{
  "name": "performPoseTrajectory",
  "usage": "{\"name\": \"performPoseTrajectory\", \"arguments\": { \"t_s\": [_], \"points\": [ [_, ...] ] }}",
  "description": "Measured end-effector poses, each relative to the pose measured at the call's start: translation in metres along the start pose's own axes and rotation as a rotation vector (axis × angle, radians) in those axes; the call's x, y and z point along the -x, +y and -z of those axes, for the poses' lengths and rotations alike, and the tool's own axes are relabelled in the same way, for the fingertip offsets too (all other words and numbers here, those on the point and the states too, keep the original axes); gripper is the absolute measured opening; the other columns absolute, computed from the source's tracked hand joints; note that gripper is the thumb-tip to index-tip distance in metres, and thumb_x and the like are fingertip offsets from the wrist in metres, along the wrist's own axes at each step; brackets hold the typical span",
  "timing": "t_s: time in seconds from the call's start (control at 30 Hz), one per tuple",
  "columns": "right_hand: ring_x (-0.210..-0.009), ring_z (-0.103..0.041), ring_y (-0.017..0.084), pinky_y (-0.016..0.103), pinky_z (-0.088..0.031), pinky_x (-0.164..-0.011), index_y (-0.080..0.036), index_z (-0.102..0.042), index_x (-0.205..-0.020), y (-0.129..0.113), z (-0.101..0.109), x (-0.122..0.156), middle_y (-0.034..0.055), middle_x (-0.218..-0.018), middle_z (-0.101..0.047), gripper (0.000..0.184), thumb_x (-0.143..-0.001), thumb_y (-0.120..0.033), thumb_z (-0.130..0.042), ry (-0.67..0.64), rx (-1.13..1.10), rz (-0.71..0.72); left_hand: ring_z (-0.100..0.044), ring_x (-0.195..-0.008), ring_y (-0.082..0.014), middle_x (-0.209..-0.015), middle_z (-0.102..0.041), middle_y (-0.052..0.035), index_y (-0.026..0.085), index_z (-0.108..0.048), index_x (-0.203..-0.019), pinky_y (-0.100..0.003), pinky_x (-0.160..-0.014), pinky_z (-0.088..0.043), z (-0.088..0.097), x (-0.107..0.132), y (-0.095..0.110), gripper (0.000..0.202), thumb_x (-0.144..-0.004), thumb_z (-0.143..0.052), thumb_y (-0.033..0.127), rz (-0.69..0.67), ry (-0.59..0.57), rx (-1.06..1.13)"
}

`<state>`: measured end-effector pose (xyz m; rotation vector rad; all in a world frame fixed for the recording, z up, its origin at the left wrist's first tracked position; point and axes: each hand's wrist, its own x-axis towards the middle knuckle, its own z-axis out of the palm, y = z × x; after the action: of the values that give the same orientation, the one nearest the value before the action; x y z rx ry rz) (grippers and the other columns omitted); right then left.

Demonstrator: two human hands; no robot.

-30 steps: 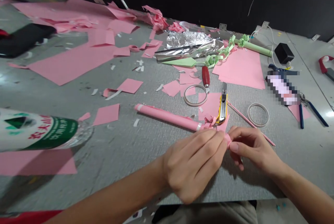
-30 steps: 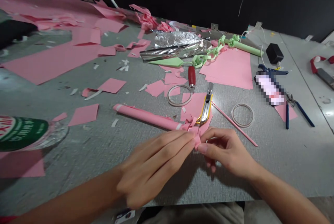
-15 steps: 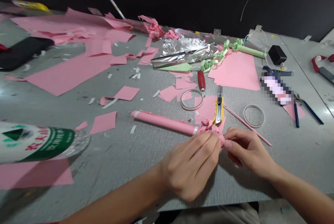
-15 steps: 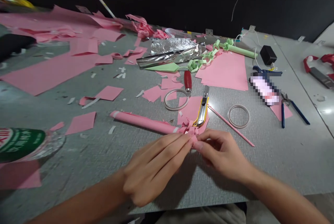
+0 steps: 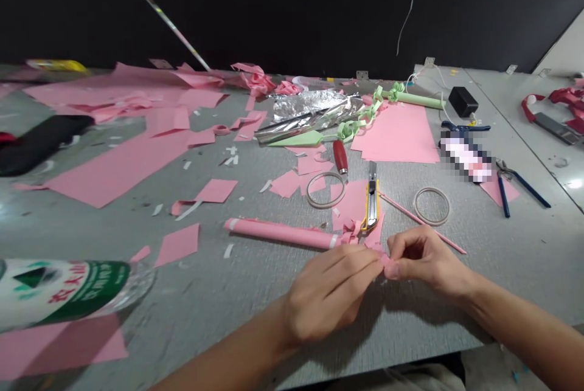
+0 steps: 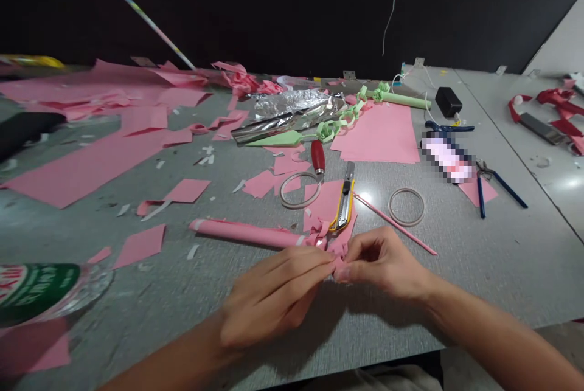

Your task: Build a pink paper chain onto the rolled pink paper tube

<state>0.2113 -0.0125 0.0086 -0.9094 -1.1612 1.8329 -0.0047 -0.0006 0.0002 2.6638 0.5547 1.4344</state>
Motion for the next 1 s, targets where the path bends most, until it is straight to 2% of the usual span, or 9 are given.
{"name": "performPoseTrajectory", "arguments": {
  "t_s": [0.1, 0.2, 0.37, 0.47, 0.63, 0.7, 0.77, 0.87, 1.0],
  "points": [
    [-0.061, -0.051, 0.012, 0.029, -0.042, -0.062, -0.017, -0.077, -0.068, -0.001, 0.005, 0.001, -0.0016, -0.066, -0.066, 0.034, -0.077, -0.043, -0.098, -0.037, 0.026, -0.029, -0.077, -0.086, -0.0183, -0.094, -0.080, -0.0073, 0.014, -0.070, -0.116, -0.031, -0.078, -0.065, 0.001, -0.006, -0.003, 0.021, -0.100, -0.061, 0.002, 0.096, -0.029, 0.088],
    [-0.064, -0.055, 0.012, 0.028, -0.045, -0.063, -0.017, -0.080, -0.074, 0.000, 0.006, 0.001, 0.0001, -0.071, -0.070, 0.032, -0.076, -0.042, -0.098, -0.046, 0.063, -0.036, -0.073, -0.080, -0.0192, -0.090, -0.078, -0.0068, 0.014, -0.070, -0.115, -0.032, -0.072, -0.061, 0.002, -0.007, -0.008, 0.019, -0.102, -0.060, 0.005, 0.075, -0.061, 0.090],
    [-0.066, -0.059, 0.012, 0.027, -0.049, -0.066, -0.017, -0.085, -0.086, -0.003, 0.000, -0.001, 0.0014, -0.076, -0.074, 0.030, -0.085, -0.046, -0.091, 0.001, 0.136, 0.017, -0.072, -0.080, -0.0206, -0.088, -0.078, -0.0085, 0.010, -0.070, -0.113, -0.033, -0.074, -0.060, 0.003, -0.006, -0.008, 0.023, -0.096, -0.063, -0.003, 0.029, 0.003, -0.054],
    [-0.061, -0.055, 0.011, 0.025, -0.044, -0.058, -0.018, -0.085, -0.089, -0.006, -0.002, -0.002, 0.0019, -0.077, -0.074, 0.028, -0.087, -0.045, -0.090, 0.081, 0.168, 0.056, -0.074, -0.080, -0.0202, -0.088, -0.079, -0.0081, 0.010, -0.071, -0.113, -0.034, -0.076, -0.062, 0.003, -0.007, -0.007, 0.021, -0.096, -0.065, -0.002, 0.004, 0.019, -0.108],
    [-0.049, -0.037, 0.006, 0.021, -0.026, -0.043, -0.019, -0.084, -0.090, -0.009, 0.001, -0.002, -0.0017, -0.072, -0.064, 0.026, -0.087, -0.044, -0.090, 0.075, 0.072, 0.050, -0.077, -0.088, -0.0188, -0.097, -0.082, -0.0074, 0.015, -0.071, -0.117, -0.032, -0.080, -0.064, 0.010, -0.013, -0.011, 0.019, -0.102, -0.065, 0.005, 0.095, 0.015, 0.011],
    [-0.052, -0.039, 0.006, 0.020, -0.028, -0.044, -0.021, -0.084, -0.089, -0.010, 0.005, -0.002, -0.0014, -0.078, -0.062, 0.024, -0.086, -0.044, -0.091, 0.123, 0.009, 0.079, -0.077, -0.091, -0.0183, -0.101, -0.082, -0.0075, 0.017, -0.072, -0.114, -0.031, -0.082, -0.063, 0.017, -0.015, -0.017, 0.018, -0.102, -0.066, 0.006, 0.157, 0.045, 0.004],
    [-0.060, -0.047, 0.007, 0.021, -0.038, -0.048, -0.022, -0.084, -0.086, -0.011, 0.009, -0.002, 0.0021, -0.096, -0.065, 0.022, -0.084, -0.042, -0.093, 0.171, -0.041, 0.108, -0.077, -0.090, -0.0180, -0.101, -0.081, -0.0072, 0.018, -0.073, -0.110, -0.031, -0.082, -0.062, 0.023, -0.016, -0.027, 0.017, -0.101, -0.066, 0.005, 0.217, 0.045, -0.034],
    [-0.069, -0.055, 0.009, 0.023, -0.048, -0.054, -0.023, -0.082, -0.084, -0.013, 0.015, -0.003, 0.0063, -0.123, -0.067, 0.022, -0.085, -0.042, -0.092, 0.202, -0.108, 0.094, -0.077, -0.089, -0.0197, -0.098, -0.081, -0.0070, 0.017, -0.075, -0.103, -0.033, -0.082, -0.061, 0.030, -0.017, -0.044, 0.013, -0.101, -0.065, 0.009, 0.274, -0.066, -0.041],
    [-0.072, -0.059, 0.013, 0.023, -0.048, -0.053, -0.023, -0.083, -0.092, -0.014, 0.019, -0.002, 0.0083, -0.115, -0.074, 0.024, -0.087, -0.046, -0.090, 0.213, -0.164, 0.054, -0.075, -0.084, -0.0205, -0.091, -0.080, -0.0049, 0.017, -0.076, -0.092, -0.033, -0.078, -0.056, 0.032, -0.014, -0.059, 0.014, -0.102, -0.066, 0.017, 0.380, -0.278, -0.011]
  ]
}}
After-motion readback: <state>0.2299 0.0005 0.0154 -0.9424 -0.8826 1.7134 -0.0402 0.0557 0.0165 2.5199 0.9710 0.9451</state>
